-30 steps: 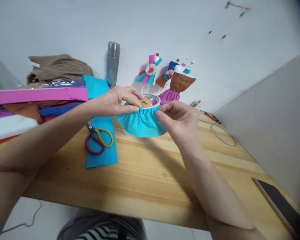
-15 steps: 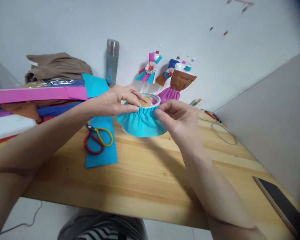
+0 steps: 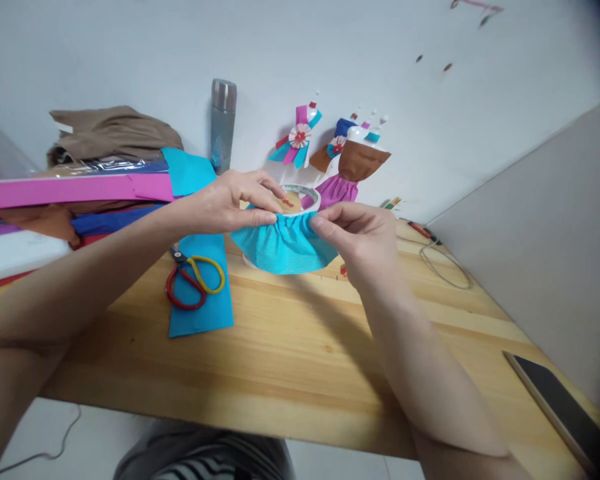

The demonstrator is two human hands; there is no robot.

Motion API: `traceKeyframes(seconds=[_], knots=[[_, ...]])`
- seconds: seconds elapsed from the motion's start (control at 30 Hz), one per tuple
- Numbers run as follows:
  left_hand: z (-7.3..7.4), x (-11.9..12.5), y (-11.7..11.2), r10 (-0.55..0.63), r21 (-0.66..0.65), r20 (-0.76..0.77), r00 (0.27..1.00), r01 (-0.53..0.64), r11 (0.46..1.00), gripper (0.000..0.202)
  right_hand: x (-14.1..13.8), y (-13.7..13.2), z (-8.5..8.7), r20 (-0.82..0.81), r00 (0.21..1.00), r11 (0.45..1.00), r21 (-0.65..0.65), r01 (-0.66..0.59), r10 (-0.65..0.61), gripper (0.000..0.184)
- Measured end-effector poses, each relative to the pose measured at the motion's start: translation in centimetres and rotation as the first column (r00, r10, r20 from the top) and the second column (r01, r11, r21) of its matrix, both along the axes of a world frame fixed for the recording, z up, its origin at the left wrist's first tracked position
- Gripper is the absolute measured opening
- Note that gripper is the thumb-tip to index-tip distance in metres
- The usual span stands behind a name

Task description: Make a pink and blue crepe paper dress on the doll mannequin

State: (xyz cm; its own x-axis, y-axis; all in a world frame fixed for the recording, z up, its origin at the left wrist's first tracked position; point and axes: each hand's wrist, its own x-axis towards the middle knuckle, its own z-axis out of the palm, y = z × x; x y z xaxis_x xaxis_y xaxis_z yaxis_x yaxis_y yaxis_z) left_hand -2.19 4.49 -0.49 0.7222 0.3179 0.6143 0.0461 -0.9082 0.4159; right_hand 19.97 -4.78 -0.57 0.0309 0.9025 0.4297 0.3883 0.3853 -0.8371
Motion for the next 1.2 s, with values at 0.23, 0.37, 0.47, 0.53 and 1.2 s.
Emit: traceKeyframes(seconds=[0.23,0.37,0.47,0.53,1.2], knots=[[-0.2,0.0,0.1,0.008,-0.017,0.021,1.0,-0.007,1.0,0.025,0.3,0.2,0.1,-0.044,0.999,0.998,-0.057,-0.016,0.013,0.017],[-0.1,0.0,0.0,0.001,-0.008,0.009,1.0,-0.001,1.0,0.024,0.4,0.4,0.0,-0.084,0.996,0.995,-0.095,-0.041,0.033,0.017],[0.0,0.0,-0.2,-0.011,-0.005,0.005,1.0,0.011,1.0,0.025,0.5,0.6,-0.1,-0.134,0.989,0.985,-0.154,-0.081,0.06,0.019],[-0.1,0.0,-0.2,-0.012,-0.011,0.007,1.0,0.012,1.0,0.025,0.6,0.7,-0.2,-0.166,0.984,0.976,-0.19,-0.103,0.072,0.021],[0.4,1.6,-2.8,-0.056,0.33,-0.174,0.983,0.112,0.937,0.025,-0.5,1.1,-0.4,-0.284,0.952,0.922,-0.326,-0.209,0.116,0.011]])
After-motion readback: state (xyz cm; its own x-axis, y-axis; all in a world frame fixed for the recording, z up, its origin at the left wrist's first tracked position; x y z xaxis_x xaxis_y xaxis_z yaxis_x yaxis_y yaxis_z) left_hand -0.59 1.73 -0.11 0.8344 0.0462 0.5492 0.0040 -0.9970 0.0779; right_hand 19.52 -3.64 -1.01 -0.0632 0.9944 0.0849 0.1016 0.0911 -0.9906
